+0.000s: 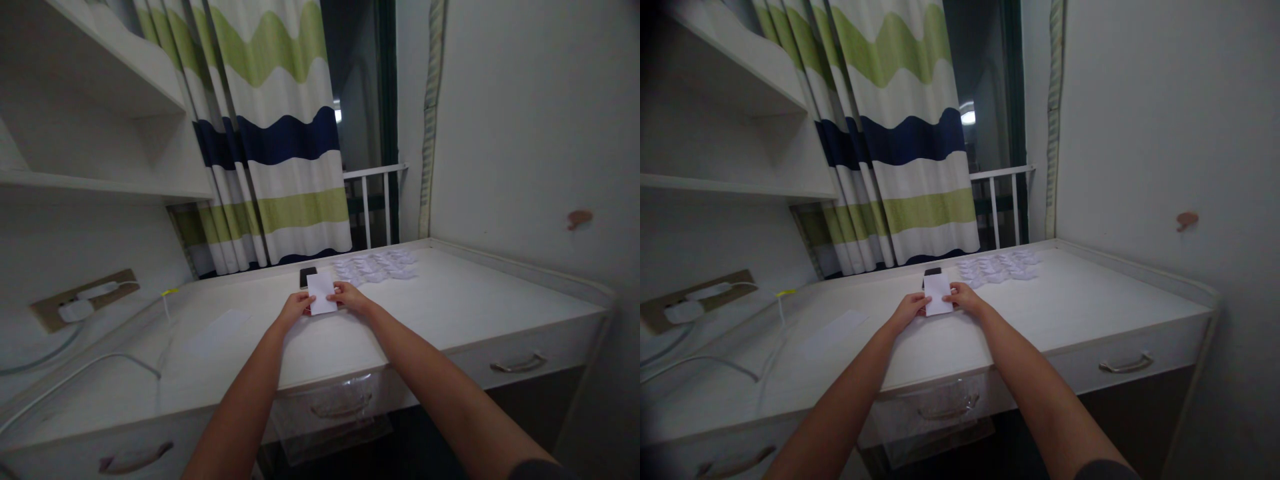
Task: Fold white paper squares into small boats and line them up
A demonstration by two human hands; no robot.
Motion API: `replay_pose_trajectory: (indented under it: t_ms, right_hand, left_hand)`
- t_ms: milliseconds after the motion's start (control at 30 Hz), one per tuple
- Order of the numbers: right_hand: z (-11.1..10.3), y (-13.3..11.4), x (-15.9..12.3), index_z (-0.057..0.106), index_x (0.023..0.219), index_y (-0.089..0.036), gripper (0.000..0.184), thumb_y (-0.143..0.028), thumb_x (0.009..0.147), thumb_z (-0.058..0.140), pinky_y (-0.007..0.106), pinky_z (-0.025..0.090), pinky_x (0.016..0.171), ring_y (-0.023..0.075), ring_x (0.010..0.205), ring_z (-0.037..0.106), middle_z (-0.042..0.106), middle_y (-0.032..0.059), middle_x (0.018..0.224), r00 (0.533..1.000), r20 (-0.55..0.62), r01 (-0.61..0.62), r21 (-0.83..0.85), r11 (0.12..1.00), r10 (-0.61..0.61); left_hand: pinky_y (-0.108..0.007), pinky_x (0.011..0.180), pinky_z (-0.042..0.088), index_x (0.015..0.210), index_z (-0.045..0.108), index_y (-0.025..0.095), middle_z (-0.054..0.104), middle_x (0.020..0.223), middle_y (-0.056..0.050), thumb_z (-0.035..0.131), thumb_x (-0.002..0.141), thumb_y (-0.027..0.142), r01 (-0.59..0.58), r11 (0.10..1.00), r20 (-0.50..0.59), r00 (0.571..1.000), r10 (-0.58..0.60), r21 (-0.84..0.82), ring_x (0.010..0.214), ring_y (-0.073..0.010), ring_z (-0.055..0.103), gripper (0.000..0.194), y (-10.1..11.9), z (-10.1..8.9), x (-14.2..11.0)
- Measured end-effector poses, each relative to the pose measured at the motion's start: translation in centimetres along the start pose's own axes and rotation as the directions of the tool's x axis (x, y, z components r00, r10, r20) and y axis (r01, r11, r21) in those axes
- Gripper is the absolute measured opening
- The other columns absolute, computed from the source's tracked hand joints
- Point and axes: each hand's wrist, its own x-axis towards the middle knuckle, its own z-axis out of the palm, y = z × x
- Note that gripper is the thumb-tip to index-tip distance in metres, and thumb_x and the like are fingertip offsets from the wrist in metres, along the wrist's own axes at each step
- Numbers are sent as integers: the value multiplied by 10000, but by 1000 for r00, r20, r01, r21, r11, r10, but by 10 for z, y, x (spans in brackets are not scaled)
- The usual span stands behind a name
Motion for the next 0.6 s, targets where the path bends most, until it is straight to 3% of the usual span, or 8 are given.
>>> replay_pose_trajectory:
  t_ms: [600]
  right_hand:
    - [3, -7, -2, 521, 630, -145, 149, -170, 579, 658, 200, 419, 467, 75, 437, 496, 524, -40, 491, 995, -87, -56, -39, 998, 52]
  left_hand:
    - [-226, 482, 386, 620, 613, 111, 567, 541, -3, 690, 512, 387, -58, 998, -58, 997, 59, 21, 487, -99, 482, 306, -1, -2, 3]
